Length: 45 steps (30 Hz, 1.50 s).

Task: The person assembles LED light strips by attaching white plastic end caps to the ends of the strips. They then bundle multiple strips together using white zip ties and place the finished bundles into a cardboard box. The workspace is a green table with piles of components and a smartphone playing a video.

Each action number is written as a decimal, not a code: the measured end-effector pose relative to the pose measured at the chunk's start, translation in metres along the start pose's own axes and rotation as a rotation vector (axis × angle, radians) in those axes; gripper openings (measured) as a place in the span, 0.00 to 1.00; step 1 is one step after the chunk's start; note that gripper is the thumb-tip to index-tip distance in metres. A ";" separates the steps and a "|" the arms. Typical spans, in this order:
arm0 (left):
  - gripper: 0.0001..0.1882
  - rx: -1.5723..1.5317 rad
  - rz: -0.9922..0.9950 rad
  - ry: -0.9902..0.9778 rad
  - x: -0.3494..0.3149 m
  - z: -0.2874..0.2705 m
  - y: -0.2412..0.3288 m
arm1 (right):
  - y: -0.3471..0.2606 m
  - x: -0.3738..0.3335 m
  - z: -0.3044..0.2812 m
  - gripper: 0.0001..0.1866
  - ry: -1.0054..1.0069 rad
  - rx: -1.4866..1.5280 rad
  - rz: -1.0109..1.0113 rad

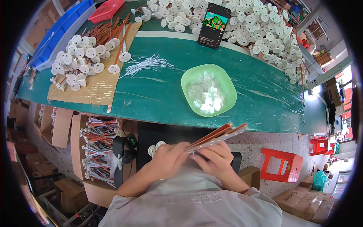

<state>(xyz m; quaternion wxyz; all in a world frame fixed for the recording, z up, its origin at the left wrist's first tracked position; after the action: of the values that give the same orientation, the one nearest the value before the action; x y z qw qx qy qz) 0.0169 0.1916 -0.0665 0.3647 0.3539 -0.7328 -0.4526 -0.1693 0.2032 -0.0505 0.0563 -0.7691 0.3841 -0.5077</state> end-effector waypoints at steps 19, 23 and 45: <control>0.26 -1.439 0.025 -0.300 -0.019 -0.029 0.007 | -0.023 0.052 0.066 0.26 -0.373 1.138 0.839; 0.18 -1.155 0.249 0.111 -0.030 -0.092 0.028 | -0.035 0.080 0.085 0.22 -0.412 0.699 0.474; 0.16 0.056 -0.475 1.619 -0.276 -0.334 -0.290 | -0.004 0.100 0.143 0.17 -0.600 -0.387 -0.074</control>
<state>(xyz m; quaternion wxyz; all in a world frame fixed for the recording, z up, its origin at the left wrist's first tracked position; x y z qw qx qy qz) 0.4903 0.1926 -0.2845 0.6635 0.7227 -0.1622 -0.1055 -0.0309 0.0979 -0.0436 0.0015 -0.8938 0.4114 -0.1787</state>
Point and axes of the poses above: each hand's wrist, its own x-axis towards the middle knuckle, its own z-axis out of the palm, y = z × x, the point moved 2 cm from there along x, towards the middle knuckle, and after that the axes turned 3 degrees about -x, right-handed, at the moved point
